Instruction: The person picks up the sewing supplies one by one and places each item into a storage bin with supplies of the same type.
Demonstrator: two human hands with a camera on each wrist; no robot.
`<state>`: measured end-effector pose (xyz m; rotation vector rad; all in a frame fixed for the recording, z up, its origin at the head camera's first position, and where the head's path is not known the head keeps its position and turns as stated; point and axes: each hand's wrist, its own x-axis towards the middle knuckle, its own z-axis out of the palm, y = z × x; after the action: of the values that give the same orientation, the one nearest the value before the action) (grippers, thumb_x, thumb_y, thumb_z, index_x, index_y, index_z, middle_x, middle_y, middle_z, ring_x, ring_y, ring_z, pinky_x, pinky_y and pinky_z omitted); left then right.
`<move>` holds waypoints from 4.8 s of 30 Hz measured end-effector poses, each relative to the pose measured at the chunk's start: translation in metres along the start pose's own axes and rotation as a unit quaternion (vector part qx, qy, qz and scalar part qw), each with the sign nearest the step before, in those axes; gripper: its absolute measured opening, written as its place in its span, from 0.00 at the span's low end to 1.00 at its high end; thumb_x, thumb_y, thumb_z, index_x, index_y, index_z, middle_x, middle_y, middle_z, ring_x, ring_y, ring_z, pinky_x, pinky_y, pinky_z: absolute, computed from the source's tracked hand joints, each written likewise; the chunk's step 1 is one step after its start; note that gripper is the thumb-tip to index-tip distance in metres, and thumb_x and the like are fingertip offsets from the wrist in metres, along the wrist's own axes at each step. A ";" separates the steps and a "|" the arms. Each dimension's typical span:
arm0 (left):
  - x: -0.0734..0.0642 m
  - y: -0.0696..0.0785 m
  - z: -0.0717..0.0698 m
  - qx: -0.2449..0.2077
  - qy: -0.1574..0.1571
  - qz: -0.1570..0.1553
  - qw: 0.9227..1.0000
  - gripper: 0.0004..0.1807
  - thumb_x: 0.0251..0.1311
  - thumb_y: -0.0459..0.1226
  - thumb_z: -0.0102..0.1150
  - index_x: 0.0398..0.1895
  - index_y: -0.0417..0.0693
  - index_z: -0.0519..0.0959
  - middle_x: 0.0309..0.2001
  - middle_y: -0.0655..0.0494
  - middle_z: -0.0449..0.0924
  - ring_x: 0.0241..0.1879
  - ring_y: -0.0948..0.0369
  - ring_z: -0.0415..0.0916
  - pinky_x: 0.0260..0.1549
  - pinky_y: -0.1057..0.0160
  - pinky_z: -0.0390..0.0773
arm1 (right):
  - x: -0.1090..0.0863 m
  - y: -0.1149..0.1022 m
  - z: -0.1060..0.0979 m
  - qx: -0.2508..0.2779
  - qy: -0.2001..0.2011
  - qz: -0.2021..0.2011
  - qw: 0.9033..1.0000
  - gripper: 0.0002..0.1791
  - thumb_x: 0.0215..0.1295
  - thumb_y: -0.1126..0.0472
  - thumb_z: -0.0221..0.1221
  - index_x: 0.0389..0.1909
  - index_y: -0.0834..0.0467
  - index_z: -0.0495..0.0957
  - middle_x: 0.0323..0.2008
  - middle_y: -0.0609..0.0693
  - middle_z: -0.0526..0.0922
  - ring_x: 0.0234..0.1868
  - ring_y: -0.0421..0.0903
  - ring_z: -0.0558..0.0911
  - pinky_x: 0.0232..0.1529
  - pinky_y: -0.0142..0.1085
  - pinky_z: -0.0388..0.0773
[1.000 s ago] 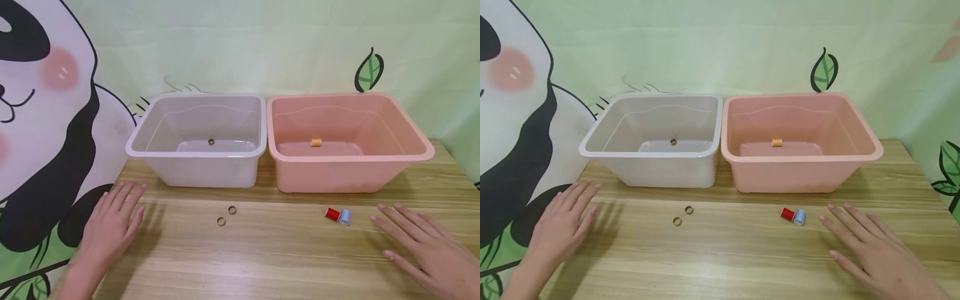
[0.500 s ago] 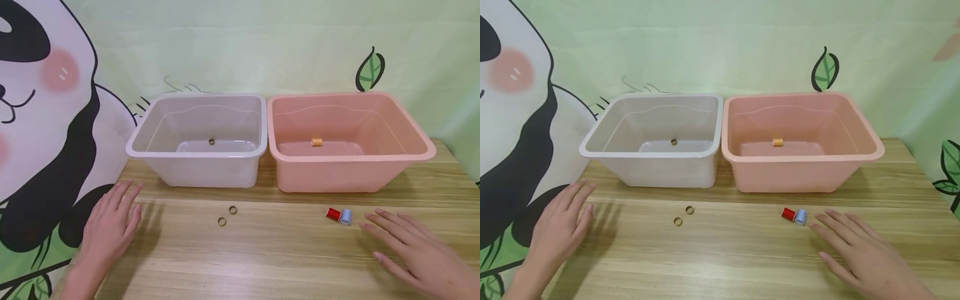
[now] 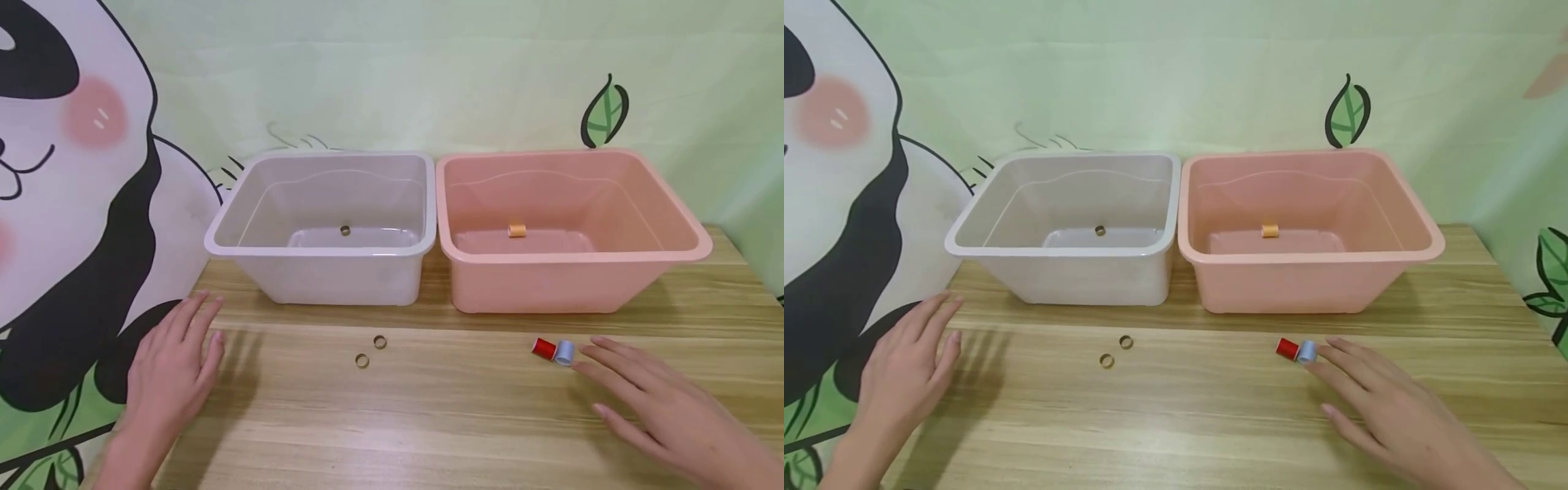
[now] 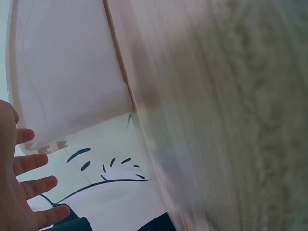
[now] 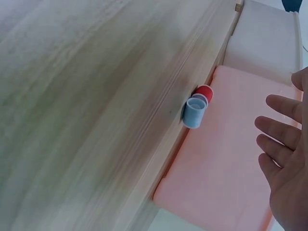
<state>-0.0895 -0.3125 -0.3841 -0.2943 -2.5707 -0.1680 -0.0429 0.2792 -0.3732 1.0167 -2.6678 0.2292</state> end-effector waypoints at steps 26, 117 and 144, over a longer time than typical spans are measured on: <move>0.012 0.001 -0.011 -0.121 -0.012 -0.076 0.990 0.23 0.70 0.40 0.44 0.68 0.58 0.65 0.67 0.55 0.63 0.65 0.49 0.61 0.51 0.38 0.65 | 0.041 -0.003 0.006 0.008 -0.008 -0.066 0.998 0.29 0.61 0.48 0.60 0.64 0.47 0.69 0.63 0.47 0.71 0.63 0.49 0.70 0.70 0.22 0.39; 0.094 -0.017 0.022 -0.691 -0.045 -0.200 0.693 0.26 0.71 0.40 0.45 0.70 0.55 0.56 0.70 0.45 0.51 0.57 0.57 0.70 0.47 0.63 0.80 | 0.079 -0.023 0.020 0.164 -0.050 -0.017 0.985 0.24 0.65 0.44 0.57 0.62 0.36 0.67 0.59 0.33 0.70 0.61 0.36 0.70 0.59 0.41 0.72; 0.095 -0.028 0.025 -0.670 -0.063 -0.175 0.719 0.25 0.71 0.39 0.45 0.70 0.55 0.57 0.66 0.45 0.57 0.54 0.55 0.71 0.43 0.56 0.80 | 0.089 -0.025 0.021 0.156 -0.055 -0.037 0.986 0.23 0.66 0.44 0.55 0.61 0.41 0.70 0.60 0.36 0.71 0.62 0.38 0.68 0.62 0.39 0.67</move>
<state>-0.1877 -0.3187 -0.3570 -0.2963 -2.0706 -2.2061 -0.0940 0.1996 -0.3640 1.2497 -2.7428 0.6080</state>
